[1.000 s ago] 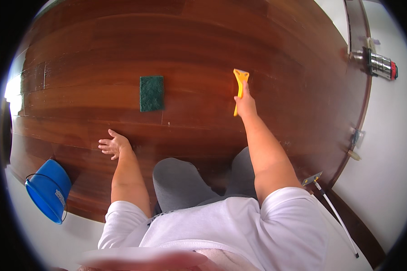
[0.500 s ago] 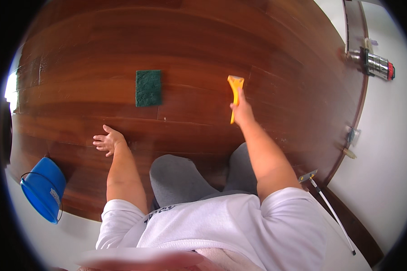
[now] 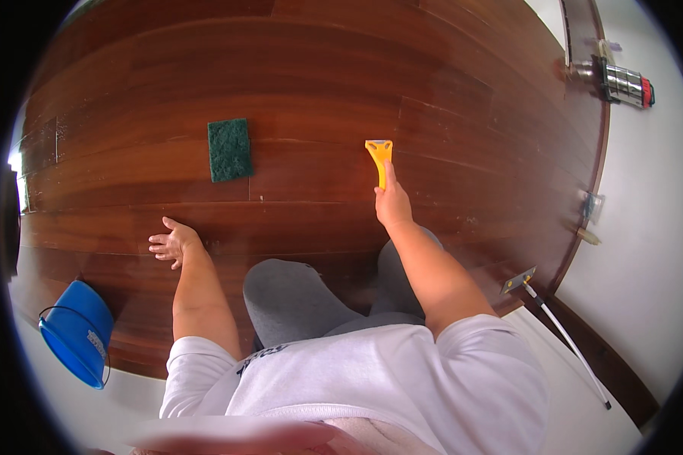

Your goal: The person kneels on a wooden floor and uses a yellow scraper to remove residue, followed by wiping the area with a green sponge. The person repeats this process across different sections of the floor.

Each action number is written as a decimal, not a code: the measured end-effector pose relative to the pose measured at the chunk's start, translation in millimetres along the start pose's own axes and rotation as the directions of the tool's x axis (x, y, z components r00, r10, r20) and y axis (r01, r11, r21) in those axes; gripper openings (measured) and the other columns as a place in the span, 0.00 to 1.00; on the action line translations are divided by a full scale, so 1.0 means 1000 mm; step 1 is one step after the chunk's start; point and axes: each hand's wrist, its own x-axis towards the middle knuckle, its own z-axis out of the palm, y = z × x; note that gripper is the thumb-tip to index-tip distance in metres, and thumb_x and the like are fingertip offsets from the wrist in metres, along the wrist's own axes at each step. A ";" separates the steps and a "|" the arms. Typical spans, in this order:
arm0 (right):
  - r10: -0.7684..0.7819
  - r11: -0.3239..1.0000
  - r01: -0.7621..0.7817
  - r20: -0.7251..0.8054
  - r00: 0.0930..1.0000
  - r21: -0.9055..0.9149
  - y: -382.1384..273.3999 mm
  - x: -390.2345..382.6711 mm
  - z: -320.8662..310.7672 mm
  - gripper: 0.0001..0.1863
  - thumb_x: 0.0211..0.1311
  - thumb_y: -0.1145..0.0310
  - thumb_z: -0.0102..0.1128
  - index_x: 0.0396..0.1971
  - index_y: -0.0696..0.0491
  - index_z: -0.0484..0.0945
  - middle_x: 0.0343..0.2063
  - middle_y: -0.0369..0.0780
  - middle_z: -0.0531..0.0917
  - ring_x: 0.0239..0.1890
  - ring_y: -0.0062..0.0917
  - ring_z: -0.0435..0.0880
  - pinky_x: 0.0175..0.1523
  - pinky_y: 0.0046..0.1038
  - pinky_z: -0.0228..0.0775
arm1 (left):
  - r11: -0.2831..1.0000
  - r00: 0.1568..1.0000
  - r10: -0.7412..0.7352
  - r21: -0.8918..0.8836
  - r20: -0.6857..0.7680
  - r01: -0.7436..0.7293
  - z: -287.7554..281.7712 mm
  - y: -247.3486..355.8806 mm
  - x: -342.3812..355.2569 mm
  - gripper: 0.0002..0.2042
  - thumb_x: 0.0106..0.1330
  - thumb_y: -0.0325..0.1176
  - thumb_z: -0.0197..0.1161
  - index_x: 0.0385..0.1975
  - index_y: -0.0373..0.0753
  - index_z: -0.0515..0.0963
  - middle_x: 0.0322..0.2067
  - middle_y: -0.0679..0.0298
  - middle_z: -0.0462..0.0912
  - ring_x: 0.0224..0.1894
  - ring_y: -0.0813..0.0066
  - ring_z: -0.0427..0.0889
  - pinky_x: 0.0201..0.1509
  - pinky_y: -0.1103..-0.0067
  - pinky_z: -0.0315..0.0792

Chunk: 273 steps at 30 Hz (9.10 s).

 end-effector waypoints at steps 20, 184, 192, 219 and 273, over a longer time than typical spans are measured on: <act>0.085 0.993 -0.089 0.055 0.995 0.073 0.000 0.044 -0.009 0.35 0.55 0.74 0.52 0.60 0.42 0.46 0.42 0.57 0.73 0.46 0.49 0.73 0.48 0.39 0.66 | 0.999 1.000 -0.003 0.036 -0.001 0.003 0.003 -0.003 0.002 0.36 0.61 0.63 0.30 0.64 0.47 0.42 0.66 0.63 0.39 0.67 0.64 0.39 0.62 0.52 0.43; 0.161 0.983 -0.166 0.069 0.985 0.075 -0.026 -0.001 0.046 0.35 0.58 0.69 0.48 0.63 0.49 0.41 0.40 0.50 0.76 0.39 0.41 0.77 0.44 0.36 0.69 | 0.997 0.999 0.040 -0.065 0.014 -0.039 0.001 -0.003 0.004 0.37 0.61 0.63 0.33 0.64 0.45 0.42 0.65 0.58 0.38 0.67 0.59 0.37 0.62 0.50 0.38; 0.197 0.923 -0.214 0.083 0.977 0.319 -0.066 0.070 0.008 0.35 0.60 0.69 0.47 0.63 0.50 0.40 0.45 0.51 0.74 0.43 0.38 0.77 0.47 0.31 0.69 | 0.998 0.999 0.035 -0.056 0.000 -0.035 0.004 -0.004 0.005 0.36 0.61 0.62 0.33 0.64 0.44 0.43 0.65 0.58 0.39 0.67 0.59 0.37 0.62 0.50 0.39; 0.178 0.984 -0.178 0.019 0.984 0.002 -0.039 0.039 0.009 0.34 0.60 0.69 0.44 0.63 0.49 0.38 0.40 0.55 0.75 0.44 0.45 0.75 0.48 0.38 0.66 | 0.999 0.999 0.034 -0.037 0.003 -0.034 0.001 -0.003 0.004 0.36 0.61 0.62 0.32 0.64 0.45 0.42 0.65 0.58 0.39 0.67 0.59 0.37 0.62 0.51 0.39; 0.178 0.981 -0.181 0.037 0.983 0.071 -0.064 0.069 0.000 0.34 0.59 0.70 0.44 0.63 0.49 0.40 0.45 0.54 0.73 0.48 0.43 0.73 0.52 0.36 0.65 | 0.998 0.999 0.037 -0.048 0.028 -0.036 0.000 -0.004 0.004 0.37 0.61 0.62 0.33 0.64 0.44 0.42 0.65 0.58 0.38 0.67 0.59 0.37 0.62 0.50 0.39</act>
